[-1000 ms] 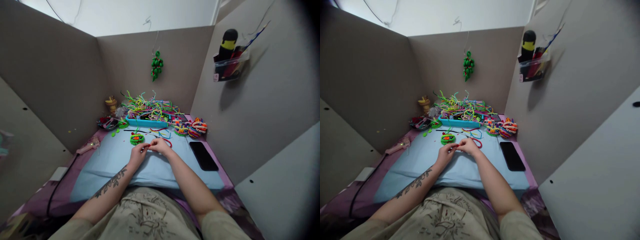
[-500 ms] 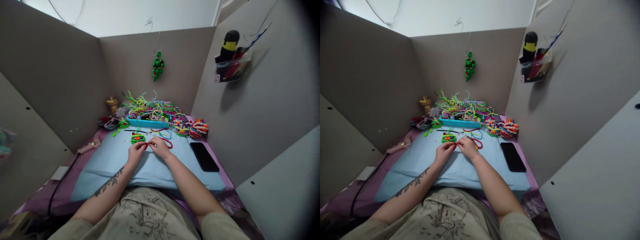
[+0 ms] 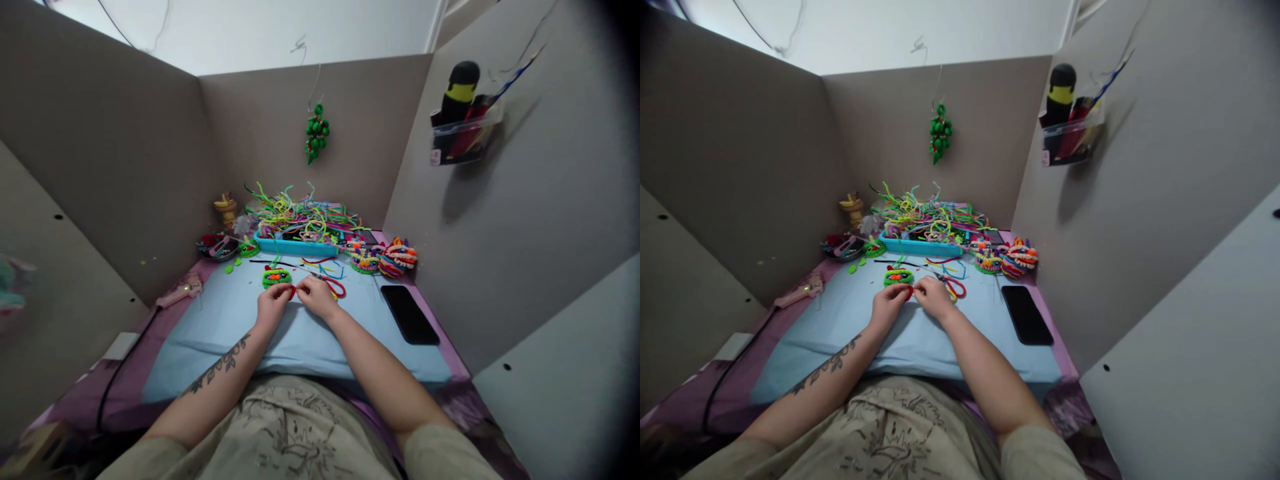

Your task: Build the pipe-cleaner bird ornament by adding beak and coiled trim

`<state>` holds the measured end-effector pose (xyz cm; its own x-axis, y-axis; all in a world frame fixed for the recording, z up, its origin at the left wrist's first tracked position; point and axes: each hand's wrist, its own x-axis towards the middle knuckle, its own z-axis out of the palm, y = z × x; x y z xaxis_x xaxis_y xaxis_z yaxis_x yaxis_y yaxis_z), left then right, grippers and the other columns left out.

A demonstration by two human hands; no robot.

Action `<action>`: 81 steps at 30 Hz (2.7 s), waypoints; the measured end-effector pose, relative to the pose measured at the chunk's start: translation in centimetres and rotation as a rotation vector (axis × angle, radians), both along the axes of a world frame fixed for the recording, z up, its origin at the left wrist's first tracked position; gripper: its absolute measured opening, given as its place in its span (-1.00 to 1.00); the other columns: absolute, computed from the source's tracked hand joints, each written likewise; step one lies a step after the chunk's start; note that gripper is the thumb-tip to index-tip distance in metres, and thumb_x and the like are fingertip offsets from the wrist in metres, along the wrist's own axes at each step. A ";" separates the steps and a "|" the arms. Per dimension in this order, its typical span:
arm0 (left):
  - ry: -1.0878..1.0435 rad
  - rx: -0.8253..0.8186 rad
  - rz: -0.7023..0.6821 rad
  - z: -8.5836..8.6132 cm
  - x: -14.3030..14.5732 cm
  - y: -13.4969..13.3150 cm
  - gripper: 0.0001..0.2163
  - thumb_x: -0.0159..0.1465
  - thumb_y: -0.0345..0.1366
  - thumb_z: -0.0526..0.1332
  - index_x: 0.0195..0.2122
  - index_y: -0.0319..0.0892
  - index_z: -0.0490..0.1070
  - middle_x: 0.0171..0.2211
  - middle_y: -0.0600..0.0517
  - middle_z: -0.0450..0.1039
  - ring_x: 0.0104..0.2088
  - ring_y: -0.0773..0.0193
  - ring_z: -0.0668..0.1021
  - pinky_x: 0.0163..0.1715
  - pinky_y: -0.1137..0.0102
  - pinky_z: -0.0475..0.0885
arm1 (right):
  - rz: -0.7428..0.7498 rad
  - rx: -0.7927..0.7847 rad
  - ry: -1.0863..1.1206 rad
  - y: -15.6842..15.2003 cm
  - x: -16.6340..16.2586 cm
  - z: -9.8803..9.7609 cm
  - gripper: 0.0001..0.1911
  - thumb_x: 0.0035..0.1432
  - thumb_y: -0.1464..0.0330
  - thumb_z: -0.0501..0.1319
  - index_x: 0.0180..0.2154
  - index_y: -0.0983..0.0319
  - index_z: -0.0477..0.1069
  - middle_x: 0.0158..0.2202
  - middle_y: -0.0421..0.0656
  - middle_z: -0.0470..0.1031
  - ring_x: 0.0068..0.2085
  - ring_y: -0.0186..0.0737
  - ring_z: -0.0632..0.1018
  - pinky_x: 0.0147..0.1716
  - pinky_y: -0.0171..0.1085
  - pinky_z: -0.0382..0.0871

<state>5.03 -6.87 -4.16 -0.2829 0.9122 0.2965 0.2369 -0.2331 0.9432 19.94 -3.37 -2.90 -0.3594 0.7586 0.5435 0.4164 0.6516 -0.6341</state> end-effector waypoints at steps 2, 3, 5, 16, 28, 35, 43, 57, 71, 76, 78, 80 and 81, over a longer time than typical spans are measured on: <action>-0.008 -0.004 0.007 0.0 0.0 0.1 -0.80 0.06 -0.25 0.25 -0.35 -0.22 0.55 -0.41 -0.04 0.59 -0.41 0.22 0.58 -0.36 0.38 0.48 | -0.006 -0.001 -0.003 -0.1 -0.2 -0.1 -0.87 0.06 0.50 0.17 -0.43 0.22 0.47 -0.42 -0.17 0.48 -0.34 -0.24 0.47 -0.31 -0.30 0.30; -0.011 -0.006 0.011 0.0 0.0 0.1 -0.80 0.06 -0.25 0.24 -0.34 -0.23 0.55 -0.41 -0.04 0.59 -0.42 0.23 0.58 -0.37 0.38 0.48 | -0.007 0.000 -0.006 -0.1 -0.3 -0.2 -0.87 0.06 0.50 0.18 -0.44 0.22 0.48 -0.42 -0.16 0.48 -0.33 -0.24 0.48 -0.30 -0.30 0.31; -0.010 -0.006 0.019 0.0 0.0 0.1 -0.79 0.07 -0.24 0.23 -0.33 -0.23 0.55 -0.41 -0.04 0.60 -0.43 0.23 0.58 -0.38 0.38 0.48 | -0.005 0.003 -0.013 -0.2 -0.5 -0.3 -0.87 0.06 0.49 0.19 -0.44 0.21 0.49 -0.42 -0.16 0.49 -0.33 -0.24 0.49 -0.29 -0.30 0.32; 0.124 0.057 -0.004 0.7 0.1 -0.5 -0.85 0.09 -0.27 0.23 -0.39 -0.18 0.56 -0.39 -0.01 0.60 -0.35 0.21 0.58 -0.29 0.37 0.46 | 0.025 0.048 -0.068 0.9 0.3 -0.8 -0.87 0.14 0.47 0.19 -0.33 0.20 0.52 -0.34 -0.15 0.51 -0.27 -0.24 0.50 -0.24 -0.30 0.33; 0.164 0.028 -0.079 -0.4 -0.2 0.1 -0.84 0.10 -0.27 0.21 -0.38 -0.19 0.55 -0.48 0.02 0.58 -0.46 0.25 0.56 -0.38 0.40 0.44 | 0.087 0.162 -0.235 1.3 1.0 -0.7 -0.94 0.15 0.45 0.22 -0.35 0.22 0.48 -0.32 -0.10 0.47 -0.21 -0.17 0.44 -0.20 -0.25 0.29; 0.136 0.015 -0.089 -0.4 -0.1 0.3 -0.85 0.08 -0.26 0.21 -0.38 -0.22 0.48 -0.50 0.01 0.55 -0.48 0.24 0.57 -0.43 0.41 0.45 | 0.083 0.141 -0.195 1.0 0.9 -0.8 -0.92 0.13 0.46 0.22 -0.29 0.24 0.47 -0.29 -0.09 0.49 -0.21 -0.16 0.46 -0.21 -0.24 0.31; 0.230 0.065 -0.030 0.1 0.2 -0.4 -0.89 0.11 -0.25 0.23 -0.42 -0.17 0.39 -0.46 0.06 0.49 -0.41 0.26 0.55 -0.36 0.41 0.41 | 0.085 0.055 -0.050 1.3 1.0 -0.9 -0.87 0.15 0.44 0.19 -0.27 0.24 0.51 -0.31 -0.13 0.52 -0.30 -0.29 0.50 -0.29 -0.33 0.34; 0.376 0.107 -0.057 -0.3 0.1 -0.7 -0.96 0.17 -0.31 0.19 -0.40 -0.12 0.41 -0.43 0.07 0.50 -0.43 0.28 0.50 -0.36 0.41 0.36 | 0.128 -0.066 -0.133 1.5 1.1 -0.7 -0.86 0.08 0.49 0.22 -0.39 0.22 0.55 -0.38 -0.16 0.55 -0.31 -0.26 0.50 -0.26 -0.33 0.29; 0.105 0.065 -0.027 0.1 0.3 -0.4 -0.86 0.08 -0.23 0.24 -0.42 -0.17 0.34 -0.52 0.08 0.47 -0.48 0.26 0.56 -0.44 0.41 0.43 | 0.184 -0.289 0.019 1.7 0.7 -1.3 -0.85 0.07 0.36 0.20 -0.44 0.28 0.51 -0.52 -0.24 0.49 -0.45 -0.32 0.45 -0.44 -0.39 0.28; 0.094 0.078 -0.049 0.2 0.4 -0.6 -0.87 0.09 -0.24 0.25 -0.39 -0.17 0.39 -0.48 0.06 0.50 -0.45 0.26 0.56 -0.41 0.41 0.44 | 0.189 -0.318 0.073 1.8 0.8 -1.1 -0.86 0.05 0.36 0.21 -0.45 0.27 0.51 -0.48 -0.21 0.51 -0.40 -0.30 0.47 -0.40 -0.37 0.28; 0.106 0.082 -0.060 0.2 0.4 -0.7 -0.86 0.10 -0.24 0.24 -0.35 -0.18 0.44 -0.42 0.02 0.53 -0.41 0.24 0.57 -0.38 0.39 0.45 | 0.189 -0.320 0.083 1.7 0.8 -1.0 -0.87 0.03 0.37 0.21 -0.46 0.27 0.51 -0.48 -0.22 0.50 -0.39 -0.30 0.47 -0.40 -0.37 0.27; 0.127 0.084 -0.074 0.1 0.4 -0.7 -0.83 0.11 -0.24 0.24 -0.29 -0.17 0.48 -0.34 -0.02 0.56 -0.36 0.22 0.57 -0.35 0.37 0.46 | 0.198 -0.319 0.084 1.6 0.9 -0.9 -0.89 0.00 0.41 0.21 -0.48 0.26 0.50 -0.49 -0.23 0.48 -0.40 -0.31 0.45 -0.40 -0.37 0.26; 0.138 0.084 -0.080 0.1 0.3 -0.8 -0.82 0.11 -0.25 0.25 -0.27 -0.17 0.50 -0.31 -0.03 0.57 -0.34 0.21 0.57 -0.33 0.37 0.46 | 0.201 -0.317 0.083 1.5 0.9 -0.8 -0.90 -0.02 0.43 0.21 -0.50 0.26 0.49 -0.50 -0.24 0.47 -0.41 -0.32 0.44 -0.41 -0.38 0.25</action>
